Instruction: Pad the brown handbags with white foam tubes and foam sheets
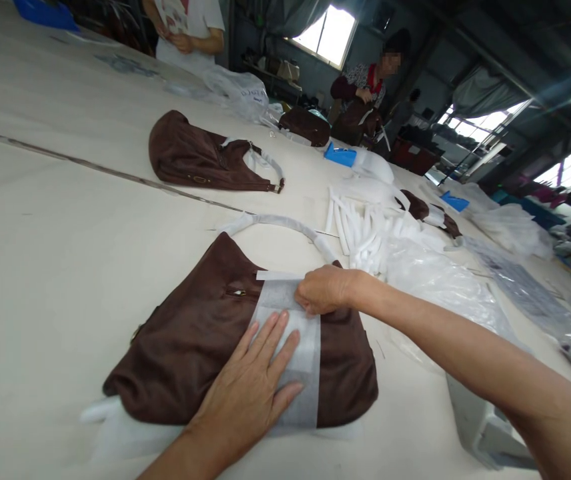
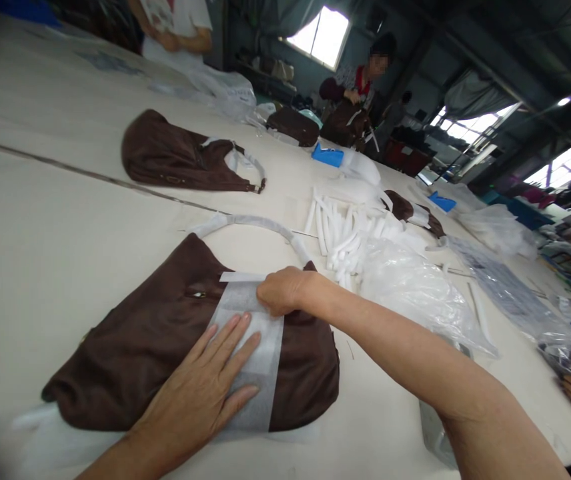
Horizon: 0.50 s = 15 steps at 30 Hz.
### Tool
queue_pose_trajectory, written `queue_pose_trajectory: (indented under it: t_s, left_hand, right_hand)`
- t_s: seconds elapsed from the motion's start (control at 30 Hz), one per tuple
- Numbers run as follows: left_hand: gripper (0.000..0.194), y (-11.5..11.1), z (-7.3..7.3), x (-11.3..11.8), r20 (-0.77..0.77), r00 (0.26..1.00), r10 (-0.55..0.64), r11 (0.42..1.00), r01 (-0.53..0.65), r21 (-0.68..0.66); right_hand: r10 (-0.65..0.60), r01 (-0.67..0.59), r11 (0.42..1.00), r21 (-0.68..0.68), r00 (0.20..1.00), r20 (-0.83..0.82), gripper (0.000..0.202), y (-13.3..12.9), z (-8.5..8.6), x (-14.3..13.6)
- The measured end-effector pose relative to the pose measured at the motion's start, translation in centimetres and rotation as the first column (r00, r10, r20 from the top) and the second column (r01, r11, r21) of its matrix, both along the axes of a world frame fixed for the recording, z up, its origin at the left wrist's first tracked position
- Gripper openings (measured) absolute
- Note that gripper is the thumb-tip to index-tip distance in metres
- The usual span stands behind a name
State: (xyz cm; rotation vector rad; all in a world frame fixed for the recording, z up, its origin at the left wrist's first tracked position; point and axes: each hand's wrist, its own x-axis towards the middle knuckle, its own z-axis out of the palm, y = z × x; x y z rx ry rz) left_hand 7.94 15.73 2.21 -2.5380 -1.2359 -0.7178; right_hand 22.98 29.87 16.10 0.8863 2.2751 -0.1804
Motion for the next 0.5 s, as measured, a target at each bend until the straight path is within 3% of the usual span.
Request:
queue_pose_trajectory:
  t_s: [0.07,0.13,0.23,0.3,0.37,0.43,0.5]
  left_hand:
    - [0.061,0.0,-0.1,0.0,-0.008,1.0,-0.007,1.0,0.007,-0.003]
    - [0.063,0.0,-0.3,-0.1,-0.024,1.0,-0.006,1.0,0.006,0.002]
    - [0.065,0.2,-0.4,-0.2,-0.05,0.999,-0.001,1.0,0.002,0.02]
    - [0.066,0.4,-0.4,-0.3,-0.071,0.997,-0.006,0.999,0.009,0.038]
    - [0.066,0.7,-0.5,-0.4,-0.082,0.997,-0.013,0.998,0.018,0.059]
    - [0.064,0.8,-0.7,-0.6,-0.075,0.997,-0.03,0.996,0.036,0.078]
    - [0.061,1.1,-1.2,-1.0,-0.035,0.997,-0.073,0.993,0.076,0.093]
  right_hand:
    - [-0.103,0.114,0.982,0.15,0.992,-0.077,0.031,0.6,0.2,1.0]
    - [-0.187,0.27,0.903,0.334,0.947,-0.26,0.037,0.2,0.4,2.7]
    - [-0.108,0.426,0.797,0.429,0.798,-0.592,0.033,-3.6,-0.6,5.1]
    - [0.043,0.408,0.802,0.437,0.689,-0.723,0.038,-7.2,-2.9,5.9]
    - [0.134,0.344,0.823,0.451,0.655,-0.744,0.048,-10.3,-5.9,5.9]
    - [0.105,0.327,0.846,0.421,0.672,-0.733,0.066,-12.0,-8.6,5.2]
    - [0.031,0.347,0.865,0.361,0.683,-0.73,0.071,-12.3,-9.9,4.5]
